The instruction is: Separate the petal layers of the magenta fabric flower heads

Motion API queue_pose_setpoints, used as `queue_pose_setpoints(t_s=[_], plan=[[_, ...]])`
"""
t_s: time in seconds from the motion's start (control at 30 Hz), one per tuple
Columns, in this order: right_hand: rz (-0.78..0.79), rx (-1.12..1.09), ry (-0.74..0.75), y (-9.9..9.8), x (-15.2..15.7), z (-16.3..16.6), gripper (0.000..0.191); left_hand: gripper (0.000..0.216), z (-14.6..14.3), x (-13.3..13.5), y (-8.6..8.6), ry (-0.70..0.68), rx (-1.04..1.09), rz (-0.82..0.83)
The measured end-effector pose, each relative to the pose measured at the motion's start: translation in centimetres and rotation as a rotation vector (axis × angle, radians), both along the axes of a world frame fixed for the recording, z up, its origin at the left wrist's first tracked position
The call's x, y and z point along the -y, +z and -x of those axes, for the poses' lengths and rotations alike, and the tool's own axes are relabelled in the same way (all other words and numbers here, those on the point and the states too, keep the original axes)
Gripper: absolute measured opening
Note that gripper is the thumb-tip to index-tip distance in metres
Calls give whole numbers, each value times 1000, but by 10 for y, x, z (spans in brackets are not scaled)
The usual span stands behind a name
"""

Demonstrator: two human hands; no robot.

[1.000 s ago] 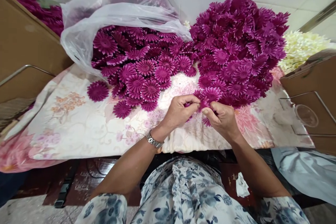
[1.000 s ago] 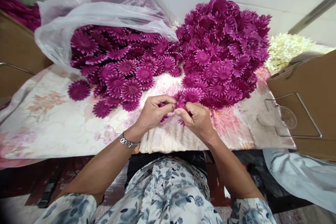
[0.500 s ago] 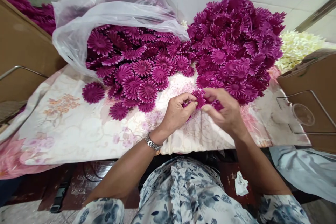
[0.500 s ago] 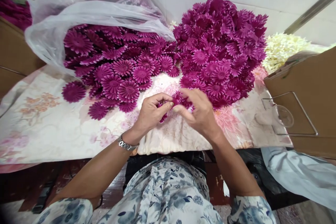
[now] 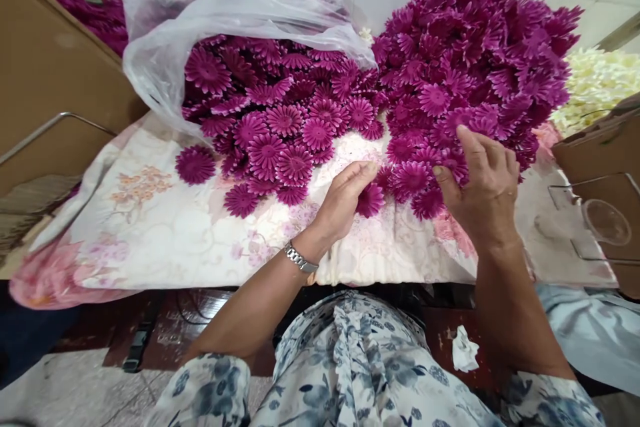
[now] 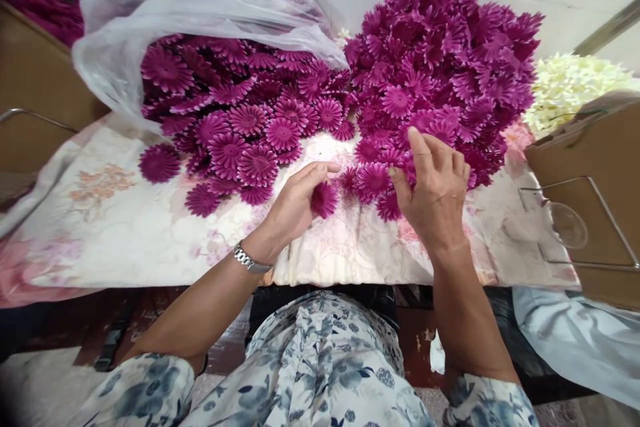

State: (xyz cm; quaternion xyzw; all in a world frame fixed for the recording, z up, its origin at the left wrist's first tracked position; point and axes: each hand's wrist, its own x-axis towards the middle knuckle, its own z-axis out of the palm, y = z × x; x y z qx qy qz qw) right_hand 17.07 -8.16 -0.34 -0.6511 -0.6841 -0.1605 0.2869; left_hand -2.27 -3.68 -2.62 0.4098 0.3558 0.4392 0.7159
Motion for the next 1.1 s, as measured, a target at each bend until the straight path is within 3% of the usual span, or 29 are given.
queue_pose_setpoints(t_s=[0.1, 0.17, 0.23, 0.33, 0.4, 0.47, 0.57, 0.7, 0.8, 0.97, 1.1], plan=[[79, -225, 245, -4, 3, 30, 41, 8, 0, 1, 2, 0, 72, 90], [197, -397, 350, -10, 3, 50, 37, 26, 1, 2, 3, -42, 99, 151], [303, -579, 369, -18, 1, 61, 31, 36, 2, 2, 2, -56, 128, 120], [376, -834, 381, -24, -3, 62, 23, 33, 4, 2, 1, -45, 194, 41], [378, -885, 414, -25, -4, 57, 25, 30, 3, 2, 1, -34, 228, 49], [370, -821, 447, -24, -4, 54, 27, 23, 3, 2, 0, -81, 243, 121], [259, -492, 408, -21, -6, 56, 28, 9, 0, 2, -1, -181, 260, 280], [7, -60, 285, -20, -12, 63, 30, 5, -1, 0, -3, -23, 325, 380], [-79, -1, 309, -20, -20, 63, 21, 7, -1, -3, -1, 18, 387, 435], [16, -63, 425, -26, -33, 58, 12, 16, 1, -3, 2, -14, 422, 486], [-50, -75, 442, -30, -36, 58, 10, 16, 0, -2, -1, -33, 409, 456]])
